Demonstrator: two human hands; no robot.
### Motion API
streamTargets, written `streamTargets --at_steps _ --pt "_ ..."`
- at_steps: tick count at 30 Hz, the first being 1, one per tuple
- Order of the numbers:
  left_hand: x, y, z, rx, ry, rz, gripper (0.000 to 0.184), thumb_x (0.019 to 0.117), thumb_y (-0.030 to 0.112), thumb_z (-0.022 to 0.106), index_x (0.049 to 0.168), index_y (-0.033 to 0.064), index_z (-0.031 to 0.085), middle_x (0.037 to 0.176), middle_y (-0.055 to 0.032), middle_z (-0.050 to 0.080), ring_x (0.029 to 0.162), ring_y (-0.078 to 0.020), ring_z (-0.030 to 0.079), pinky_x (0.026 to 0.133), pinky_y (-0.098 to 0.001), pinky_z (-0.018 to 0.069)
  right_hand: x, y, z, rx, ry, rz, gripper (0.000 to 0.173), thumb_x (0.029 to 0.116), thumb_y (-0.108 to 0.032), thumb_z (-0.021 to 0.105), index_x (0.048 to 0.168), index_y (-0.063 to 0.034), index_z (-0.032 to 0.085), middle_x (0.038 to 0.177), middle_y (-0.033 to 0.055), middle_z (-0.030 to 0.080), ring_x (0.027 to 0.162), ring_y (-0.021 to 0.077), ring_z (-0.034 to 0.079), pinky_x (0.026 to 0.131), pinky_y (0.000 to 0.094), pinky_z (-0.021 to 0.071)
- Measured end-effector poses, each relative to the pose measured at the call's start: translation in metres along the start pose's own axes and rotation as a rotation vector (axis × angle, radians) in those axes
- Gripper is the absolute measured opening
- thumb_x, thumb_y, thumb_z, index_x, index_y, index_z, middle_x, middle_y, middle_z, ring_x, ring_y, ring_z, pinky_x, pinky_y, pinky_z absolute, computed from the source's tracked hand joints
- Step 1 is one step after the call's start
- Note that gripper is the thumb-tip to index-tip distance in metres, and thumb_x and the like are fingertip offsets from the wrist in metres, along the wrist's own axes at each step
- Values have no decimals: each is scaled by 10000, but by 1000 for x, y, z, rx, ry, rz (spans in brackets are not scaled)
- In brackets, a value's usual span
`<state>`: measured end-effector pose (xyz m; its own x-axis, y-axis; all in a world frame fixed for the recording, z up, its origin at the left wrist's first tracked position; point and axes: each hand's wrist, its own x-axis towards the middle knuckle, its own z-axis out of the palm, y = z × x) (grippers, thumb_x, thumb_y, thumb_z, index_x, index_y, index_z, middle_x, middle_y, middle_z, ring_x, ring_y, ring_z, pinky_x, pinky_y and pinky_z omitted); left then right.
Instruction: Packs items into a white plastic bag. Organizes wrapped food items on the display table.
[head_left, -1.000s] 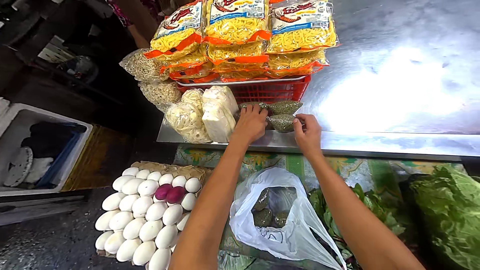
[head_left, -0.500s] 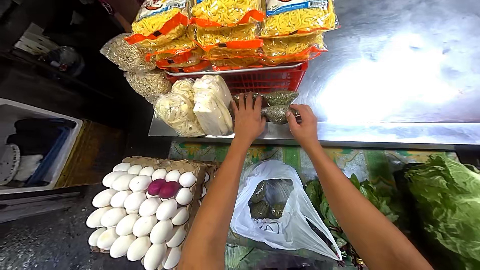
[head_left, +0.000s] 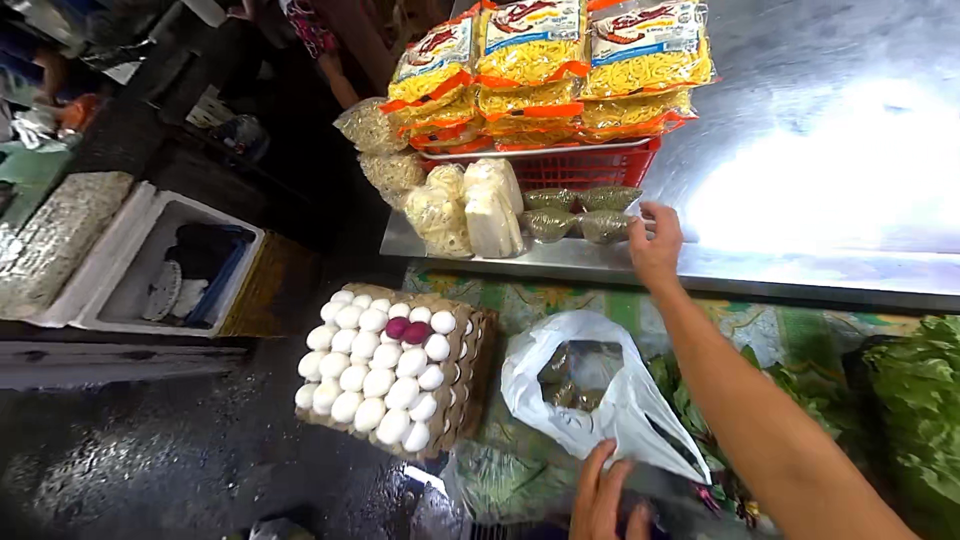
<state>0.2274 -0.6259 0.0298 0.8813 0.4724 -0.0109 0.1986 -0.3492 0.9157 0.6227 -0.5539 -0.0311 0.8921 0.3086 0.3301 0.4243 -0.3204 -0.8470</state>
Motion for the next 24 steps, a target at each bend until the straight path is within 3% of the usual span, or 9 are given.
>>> streamTargets --at_steps 3,5,7,8,10,12,16,20,24 --pt "-95 -26 -11 -30 -182 -307 430 941 136 689 1294 -98 620 1428 -297 530 1269 -344 601 1069 -447 518 -26 -18 -22 108 38 66 394 1035 -168 501 1357 46 574 1380 265 552 1243 335 584 1013 446 521" --pt "-132 -49 -31 -10 -264 -495 469 966 186 688 1358 -55 595 1454 -263 523 1212 -325 642 1025 -451 552 -73 -36 -41 241 6 139 329 1039 -143 484 1284 43 599 1263 183 628 1129 231 643 986 410 550" --pt "-149 -68 -51 24 -222 -630 485 981 216 672 1391 -24 580 1463 -243 530 1231 -327 633 1048 -463 534 -139 -50 -47 327 -225 318 292 1017 -102 474 1192 82 619 1089 171 686 955 212 688 888 410 589" --pt "-151 -75 -57 24 -166 -670 472 983 213 664 1384 -22 583 1436 -241 551 1217 -323 638 1045 -465 535 -171 -48 -43 316 -402 433 289 1011 -83 486 1187 99 625 1077 193 695 926 231 702 862 412 601" --pt "-142 -77 -64 -7 -59 -716 446 993 198 634 1378 -19 582 1386 -232 580 1168 -300 656 1016 -446 549 -218 -34 -21 115 -796 573 354 1025 -108 527 1328 63 590 1269 232 644 1093 290 675 955 444 564" --pt "-124 -66 -64 -61 -3 -684 430 994 182 613 1375 -16 585 1374 -224 586 1144 -277 663 992 -422 558 -247 -22 5 -168 -1014 523 499 1009 -222 601 1453 -7 529 1414 244 572 1290 360 576 1105 527 453" --pt "-96 -46 -53 -148 -34 -537 402 1005 175 603 1358 -16 602 1361 -202 600 1162 -249 661 1005 -391 560 -252 -35 34 -553 -1168 527 797 890 -492 732 1518 -112 422 1288 227 664 1225 435 615 1068 690 394" --pt "-97 -49 -49 -136 -125 -492 370 1010 186 594 1327 -1 631 1330 -189 628 1157 -241 663 1013 -397 552 -247 -27 38 -528 -1229 438 605 877 -435 758 1350 -92 605 1247 198 684 1204 404 623 1051 695 394" --pt "-91 -52 -57 -154 -178 -602 368 1022 211 584 1341 31 624 1339 -161 622 1147 -228 666 1005 -394 555 -251 -42 11 -446 -1020 397 495 871 -401 765 1261 -113 666 1145 139 724 1103 350 669 1019 627 450"
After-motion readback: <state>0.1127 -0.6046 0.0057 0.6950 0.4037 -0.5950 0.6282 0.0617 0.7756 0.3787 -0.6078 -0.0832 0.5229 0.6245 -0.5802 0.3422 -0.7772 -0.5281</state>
